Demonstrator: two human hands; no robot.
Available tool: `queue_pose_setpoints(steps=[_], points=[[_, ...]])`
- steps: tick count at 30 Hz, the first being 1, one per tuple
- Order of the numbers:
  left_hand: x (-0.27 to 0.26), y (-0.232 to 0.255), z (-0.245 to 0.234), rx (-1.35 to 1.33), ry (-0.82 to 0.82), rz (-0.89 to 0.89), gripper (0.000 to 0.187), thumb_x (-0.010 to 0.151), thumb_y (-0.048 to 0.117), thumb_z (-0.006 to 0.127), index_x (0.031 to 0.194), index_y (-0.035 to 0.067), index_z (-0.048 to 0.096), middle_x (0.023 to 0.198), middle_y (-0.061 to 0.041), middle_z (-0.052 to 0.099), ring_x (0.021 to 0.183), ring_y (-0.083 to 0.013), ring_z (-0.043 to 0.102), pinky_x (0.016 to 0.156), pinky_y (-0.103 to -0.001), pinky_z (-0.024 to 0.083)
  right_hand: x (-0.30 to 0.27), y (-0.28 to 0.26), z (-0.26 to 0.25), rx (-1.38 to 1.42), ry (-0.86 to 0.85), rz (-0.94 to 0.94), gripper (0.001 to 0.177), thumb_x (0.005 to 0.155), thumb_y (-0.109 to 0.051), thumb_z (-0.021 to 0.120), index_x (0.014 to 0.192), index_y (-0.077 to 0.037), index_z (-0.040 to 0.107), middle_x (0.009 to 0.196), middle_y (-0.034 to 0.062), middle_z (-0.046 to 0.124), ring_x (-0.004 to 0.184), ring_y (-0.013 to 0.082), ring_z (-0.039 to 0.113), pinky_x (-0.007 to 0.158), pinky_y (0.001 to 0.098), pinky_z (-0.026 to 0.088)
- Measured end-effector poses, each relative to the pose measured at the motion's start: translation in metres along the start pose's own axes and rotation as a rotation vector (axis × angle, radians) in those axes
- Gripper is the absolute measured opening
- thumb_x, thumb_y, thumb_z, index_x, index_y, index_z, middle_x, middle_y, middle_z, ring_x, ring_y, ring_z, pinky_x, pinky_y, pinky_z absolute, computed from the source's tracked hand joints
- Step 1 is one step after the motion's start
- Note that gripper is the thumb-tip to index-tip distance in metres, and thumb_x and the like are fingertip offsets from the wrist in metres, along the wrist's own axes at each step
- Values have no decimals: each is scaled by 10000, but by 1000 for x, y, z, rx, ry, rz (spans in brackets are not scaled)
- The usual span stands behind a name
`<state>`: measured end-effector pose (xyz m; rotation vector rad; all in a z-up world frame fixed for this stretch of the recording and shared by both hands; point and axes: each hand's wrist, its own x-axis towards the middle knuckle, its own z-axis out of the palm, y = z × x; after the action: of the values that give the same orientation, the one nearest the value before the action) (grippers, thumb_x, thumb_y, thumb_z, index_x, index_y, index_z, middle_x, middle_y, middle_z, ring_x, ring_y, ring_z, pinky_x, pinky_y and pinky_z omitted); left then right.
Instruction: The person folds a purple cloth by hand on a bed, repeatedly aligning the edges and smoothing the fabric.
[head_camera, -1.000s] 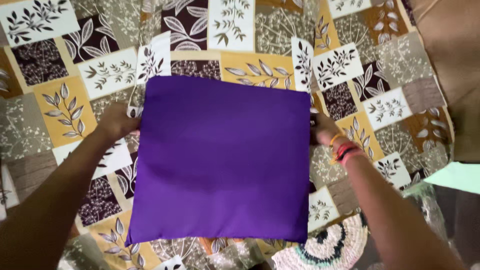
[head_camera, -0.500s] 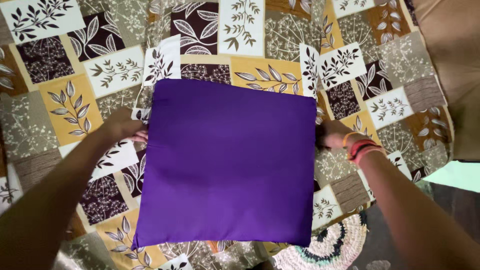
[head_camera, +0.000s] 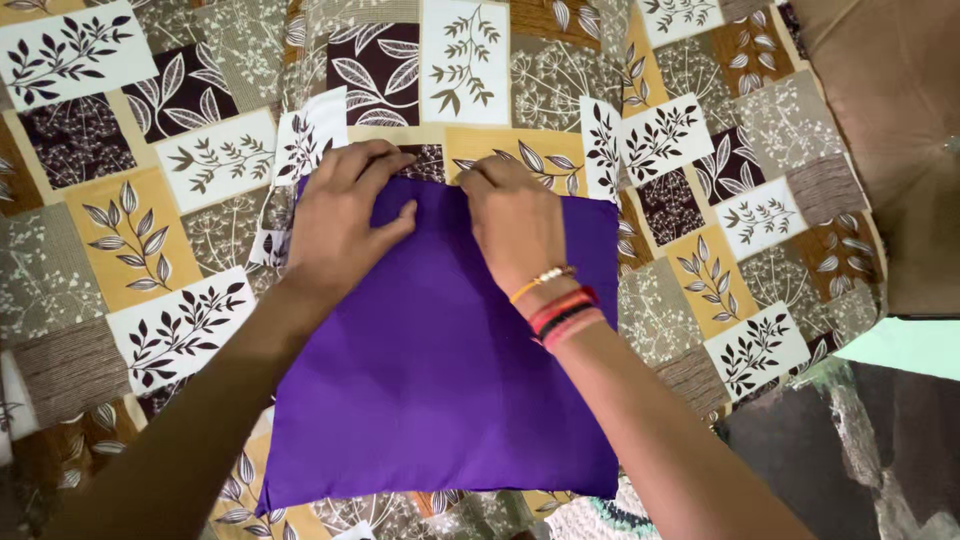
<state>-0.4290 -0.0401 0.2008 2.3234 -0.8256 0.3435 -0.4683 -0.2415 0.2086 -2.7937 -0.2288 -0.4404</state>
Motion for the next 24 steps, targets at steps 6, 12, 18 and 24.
queue_pose_setpoints(steps=[6,12,18,24], points=[[-4,-16,18,263,0,8,381,781,185,781,1108,40,650,1075,-113,611,950,-314,622,800,-437,523,-20,-19,-3,-6,-75,-63,387,622,22,763,995,-35,678,953,129,637,934,315,653,797,420,558],[-24,-67,23,592,35,-368,291,909,22,679,1174,49,562,1176,-150,569,801,-286,646,687,-403,572,-11,-17,1,-33,-49,-54,291,759,28,723,1024,-76,661,968,87,634,971,290,667,783,415,562],[-53,-67,10,356,-137,-476,276,955,54,650,1166,29,475,1147,-182,502,945,-361,671,692,-481,564,-15,-7,-6,-63,-96,-19,212,784,-12,714,976,-48,631,967,116,634,938,323,659,704,440,553],[-54,-74,-8,256,-202,-329,234,976,26,607,1181,58,499,1160,-185,559,958,-410,655,782,-540,539,-29,-6,-14,-64,-68,-61,363,618,39,721,966,-20,634,969,145,632,935,347,655,775,441,566]])
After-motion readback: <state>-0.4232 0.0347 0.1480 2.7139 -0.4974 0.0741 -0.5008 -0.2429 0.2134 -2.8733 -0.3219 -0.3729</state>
